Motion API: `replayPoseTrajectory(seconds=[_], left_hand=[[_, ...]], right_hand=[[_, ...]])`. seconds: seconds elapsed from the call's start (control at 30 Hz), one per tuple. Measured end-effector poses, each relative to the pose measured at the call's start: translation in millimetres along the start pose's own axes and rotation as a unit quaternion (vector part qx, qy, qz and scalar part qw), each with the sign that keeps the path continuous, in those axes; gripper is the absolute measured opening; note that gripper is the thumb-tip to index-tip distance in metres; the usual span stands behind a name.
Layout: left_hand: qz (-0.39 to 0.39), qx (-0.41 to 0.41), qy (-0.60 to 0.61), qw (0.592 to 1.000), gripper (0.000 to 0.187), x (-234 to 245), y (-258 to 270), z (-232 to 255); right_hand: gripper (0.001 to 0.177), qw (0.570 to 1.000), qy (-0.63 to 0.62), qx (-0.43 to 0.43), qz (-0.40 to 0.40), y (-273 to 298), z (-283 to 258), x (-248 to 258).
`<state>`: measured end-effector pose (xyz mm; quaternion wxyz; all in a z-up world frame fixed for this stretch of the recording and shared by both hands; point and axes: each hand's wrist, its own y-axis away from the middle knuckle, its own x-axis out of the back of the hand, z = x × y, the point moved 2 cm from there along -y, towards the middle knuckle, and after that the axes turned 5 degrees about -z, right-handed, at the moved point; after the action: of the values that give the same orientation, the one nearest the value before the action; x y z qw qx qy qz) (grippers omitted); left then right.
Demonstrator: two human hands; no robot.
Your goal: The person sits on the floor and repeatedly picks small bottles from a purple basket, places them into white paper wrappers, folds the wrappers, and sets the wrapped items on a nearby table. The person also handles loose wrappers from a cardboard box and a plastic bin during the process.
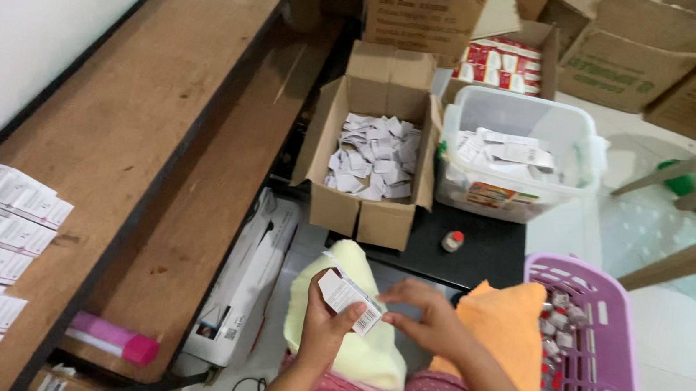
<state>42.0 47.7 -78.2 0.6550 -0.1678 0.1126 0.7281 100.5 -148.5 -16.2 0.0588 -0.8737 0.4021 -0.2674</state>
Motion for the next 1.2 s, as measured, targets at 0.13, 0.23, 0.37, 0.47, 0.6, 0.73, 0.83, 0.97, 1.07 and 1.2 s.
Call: replayPoseTrajectory(seconds=[0.13, 0.23, 0.37, 0.47, 0.6, 0.73, 0.83, 0.97, 1.07, 1.2], left_hand=[[0.024, -0.015, -0.044, 0.999, 0.086, 28, -25, 11], [0.052, -0.03, -0.081, 0.995, 0.088, 38, -40, 23], [0.077, -0.034, -0.168, 0.982, 0.085, 44, -46, 25], [0.045, 0.016, -0.103, 0.993, 0.082, 45, -43, 23], [0.002, 0.107, -0.027, 0.994, 0.082, 45, -39, 18], [-0.024, 0.078, -0.027, 0.996, 0.081, 37, -36, 15], [-0.042, 0.089, -0.022, 0.995, 0.08, 24, -32, 19], [-0.06, 0.092, -0.036, 0.993, 0.081, 2, -25, 22], [-0.072, 0.113, -0.04, 0.99, 0.082, -7, -16, 27], [-0.101, 0.112, -0.162, 0.975, 0.082, -23, -15, 42]], right_hand=[[0.044, 0.997, 0.042, -0.066, -0.009, -69, 69, 37], [0.037, 0.986, 0.012, -0.154, 0.066, -140, 140, 47], [0.056, 0.958, 0.182, -0.221, -0.014, -204, 227, 40], [0.069, 0.916, 0.295, -0.245, -0.12, -225, 265, 31], [0.037, 0.868, 0.319, -0.341, -0.169, -229, 274, 28], [0.017, 0.906, 0.319, -0.273, -0.055, -222, 245, 39], [0.009, 0.942, 0.291, -0.157, 0.05, -217, 206, 52], [0.008, 0.943, 0.223, -0.133, 0.208, -182, 164, 86], [0.011, 0.917, 0.184, -0.245, 0.256, -115, 150, 122], [0.018, 0.865, 0.338, -0.279, 0.244, -29, 142, 138]])
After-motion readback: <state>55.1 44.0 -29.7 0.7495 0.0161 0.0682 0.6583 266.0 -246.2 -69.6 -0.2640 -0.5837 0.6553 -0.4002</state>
